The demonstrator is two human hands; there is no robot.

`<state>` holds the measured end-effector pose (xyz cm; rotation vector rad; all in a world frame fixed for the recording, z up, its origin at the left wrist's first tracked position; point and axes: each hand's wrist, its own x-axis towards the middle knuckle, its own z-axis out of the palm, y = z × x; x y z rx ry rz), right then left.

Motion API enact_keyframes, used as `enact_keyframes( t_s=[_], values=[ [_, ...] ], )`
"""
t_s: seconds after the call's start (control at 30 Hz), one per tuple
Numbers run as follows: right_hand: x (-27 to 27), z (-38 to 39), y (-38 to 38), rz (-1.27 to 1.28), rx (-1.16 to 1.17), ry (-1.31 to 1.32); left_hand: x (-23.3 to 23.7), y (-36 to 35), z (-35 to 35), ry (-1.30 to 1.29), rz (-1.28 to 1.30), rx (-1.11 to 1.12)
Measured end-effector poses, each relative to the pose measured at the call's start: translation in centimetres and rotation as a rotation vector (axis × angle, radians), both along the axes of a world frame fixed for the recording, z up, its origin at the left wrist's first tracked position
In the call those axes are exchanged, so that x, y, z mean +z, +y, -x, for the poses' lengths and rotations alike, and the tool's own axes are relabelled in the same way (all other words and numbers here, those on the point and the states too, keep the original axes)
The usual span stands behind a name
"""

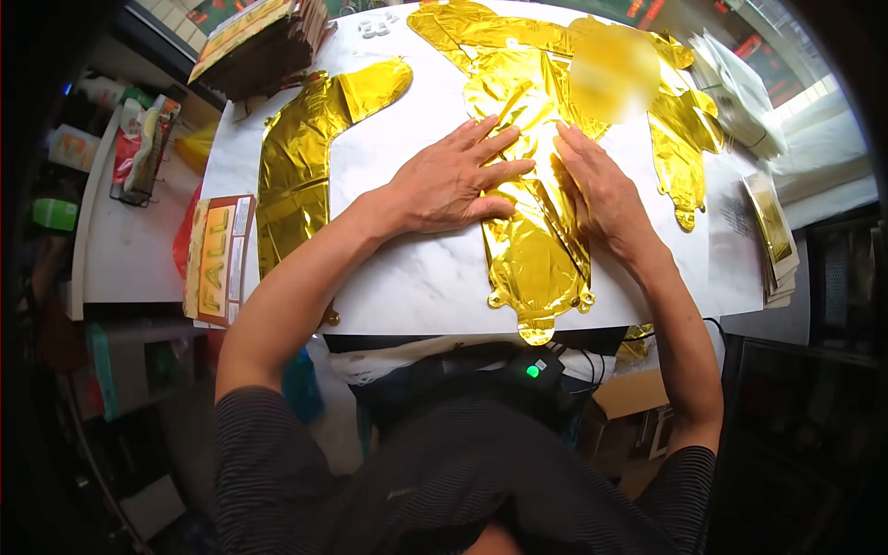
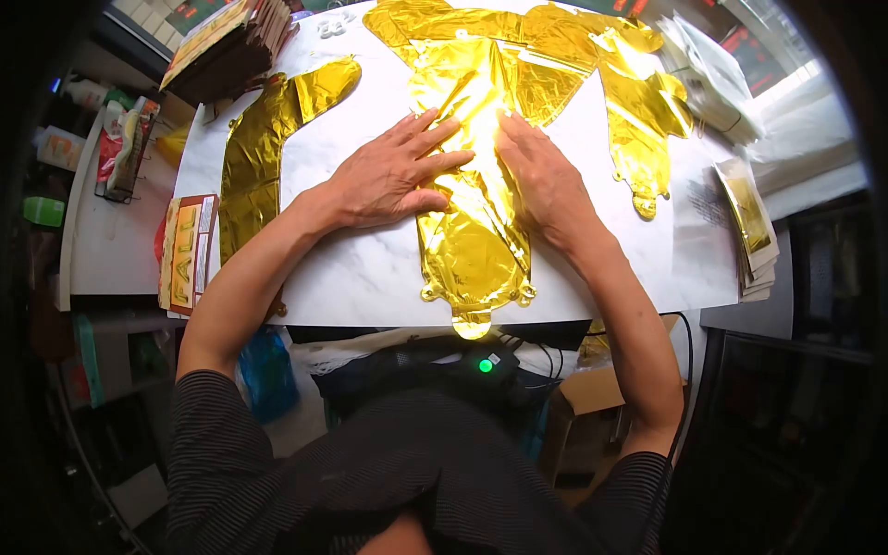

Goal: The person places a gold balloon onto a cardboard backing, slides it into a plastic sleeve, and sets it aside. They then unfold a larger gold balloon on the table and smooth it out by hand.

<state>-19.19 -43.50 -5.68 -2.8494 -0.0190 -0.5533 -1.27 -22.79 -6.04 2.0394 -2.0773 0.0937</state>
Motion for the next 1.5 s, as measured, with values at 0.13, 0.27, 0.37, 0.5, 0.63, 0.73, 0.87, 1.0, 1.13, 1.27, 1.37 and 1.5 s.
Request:
enact_keyframes(
  t_s=[0.13,0.27,0.37,0.5,0.63,0.73,0.87,1.0,1.13,1.27,1.37,1.5],
  values=[
    [-1.2,-0.5,-0.5,0.03,0.039,0.028,-0.3,-0.1,0.0,0.014,0.033,-0.012],
    [-0.8,-1.0,-0.6,-0.002,0.025,-0.004,0.0,0.0,0.1,0.024,-0.007,-0.001],
    [0.1,-1.9,-0.2,0.011,-0.022,0.0,0.0,0.0,0.0,0.022,-0.005,-0.002],
    [-0.6,-2.5,0.2,0.058,-0.033,0.079,0.1,-0.1,0.0,0.013,0.004,-0.005],
    [-1.4,-2.4,0.3,0.068,-0.05,0.103,-0.1,0.0,0.0,0.023,0.012,-0.008],
    [-1.2,-2.4,0.5,0.036,-0.051,0.098,0.0,-0.1,0.0,0.025,0.024,-0.015],
    [-1.1,-2.3,0.7,0.026,-0.059,0.083,0.4,-0.1,-0.2,0.096,0.038,-0.014],
    [-1.1,-2.3,0.8,0.0,-0.069,0.074,0.9,-0.5,-2.5,0.525,0.325,0.136],
    [-1.4,-2.5,0.7,0.014,-0.066,0.057,3.2,-2.6,-4.8,0.613,0.251,0.506],
    [-1.9,-2.4,0.4,0.009,-0.072,0.019,3.2,-5.9,-6.7,0.438,0.136,0.607],
    [-2.2,-2.5,0.3,0.013,-0.075,0.007,3.6,-7.8,-7.7,0.332,0.085,0.616],
    [-2.1,-2.4,0.4,-0.001,-0.066,0.001,3.6,-9.3,-10.1,0.403,-0.125,0.689]
  ],
)
